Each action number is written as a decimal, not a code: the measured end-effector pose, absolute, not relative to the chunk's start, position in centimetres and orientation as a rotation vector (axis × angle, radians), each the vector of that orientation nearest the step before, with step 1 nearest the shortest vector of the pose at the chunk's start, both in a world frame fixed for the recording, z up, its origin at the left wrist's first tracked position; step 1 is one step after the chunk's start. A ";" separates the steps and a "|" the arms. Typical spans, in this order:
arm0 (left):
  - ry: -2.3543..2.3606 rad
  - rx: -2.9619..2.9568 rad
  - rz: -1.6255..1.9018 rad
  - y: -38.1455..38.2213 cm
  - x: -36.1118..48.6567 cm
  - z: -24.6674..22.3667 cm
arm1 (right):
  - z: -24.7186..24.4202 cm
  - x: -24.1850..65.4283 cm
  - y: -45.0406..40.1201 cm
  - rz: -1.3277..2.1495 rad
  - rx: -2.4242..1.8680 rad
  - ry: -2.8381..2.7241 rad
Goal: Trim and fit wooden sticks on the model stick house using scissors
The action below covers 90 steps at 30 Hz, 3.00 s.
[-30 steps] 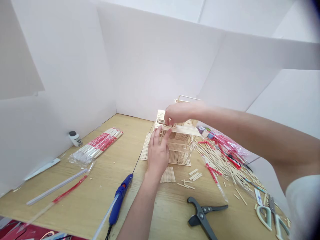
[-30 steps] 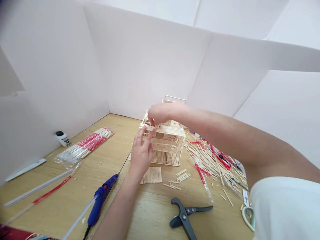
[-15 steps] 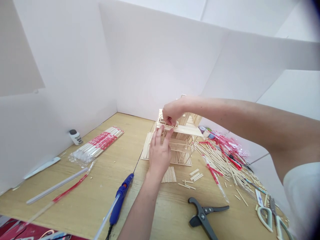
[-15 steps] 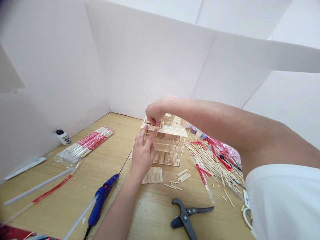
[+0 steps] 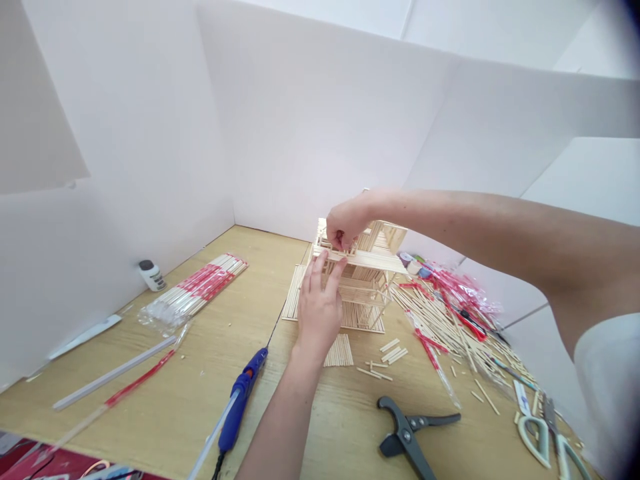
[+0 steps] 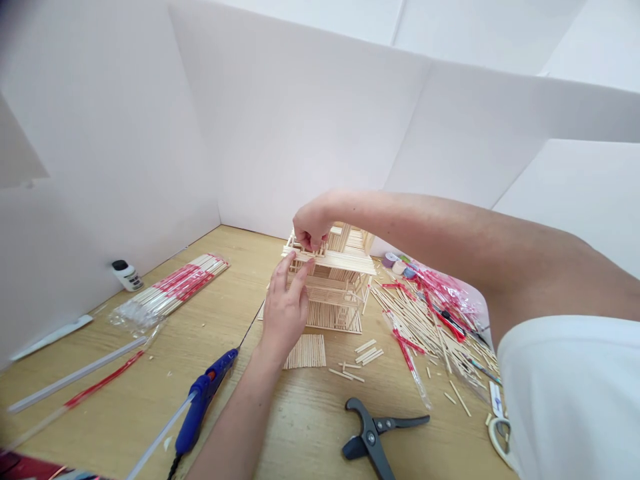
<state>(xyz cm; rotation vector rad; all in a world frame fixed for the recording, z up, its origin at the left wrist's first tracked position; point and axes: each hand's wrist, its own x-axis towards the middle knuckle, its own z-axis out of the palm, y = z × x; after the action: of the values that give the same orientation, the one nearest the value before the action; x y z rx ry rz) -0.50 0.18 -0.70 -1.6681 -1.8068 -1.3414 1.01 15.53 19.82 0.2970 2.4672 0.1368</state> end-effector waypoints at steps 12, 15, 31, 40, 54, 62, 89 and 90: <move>-1.833 -1.579 -1.295 1.3 -1.2 0.7 | 20.3 1.4 13.8 0.313 0.269 2.481; -1.881 -1.592 -1.251 1.8 -1.1 1.6 | 20.2 1.7 13.0 0.473 0.263 2.467; -1.846 -1.508 -1.398 3.5 -1.5 1.5 | 19.6 2.4 12.9 0.612 -0.010 2.470; -1.837 -1.484 -1.429 4.0 -1.7 1.3 | 19.4 3.6 13.9 0.587 -0.082 2.527; -1.784 -1.469 -1.516 4.4 -1.8 0.9 | 18.9 5.1 14.2 0.709 -0.217 2.500; -1.799 -1.467 -1.535 4.4 -1.7 1.0 | 18.5 5.5 14.4 0.731 -0.226 2.520; -1.819 -1.493 -1.586 4.0 -1.5 1.4 | 21.3 4.9 15.2 0.743 0.085 2.817; -1.817 -1.491 -1.592 4.0 -1.5 1.4 | 21.3 4.9 15.1 0.712 0.087 2.820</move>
<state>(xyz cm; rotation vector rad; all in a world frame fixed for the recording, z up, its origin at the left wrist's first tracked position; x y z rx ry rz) -1.50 4.01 1.43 -1.4910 -1.8169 -1.5924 4.94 15.14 21.29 0.0872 2.8199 0.7121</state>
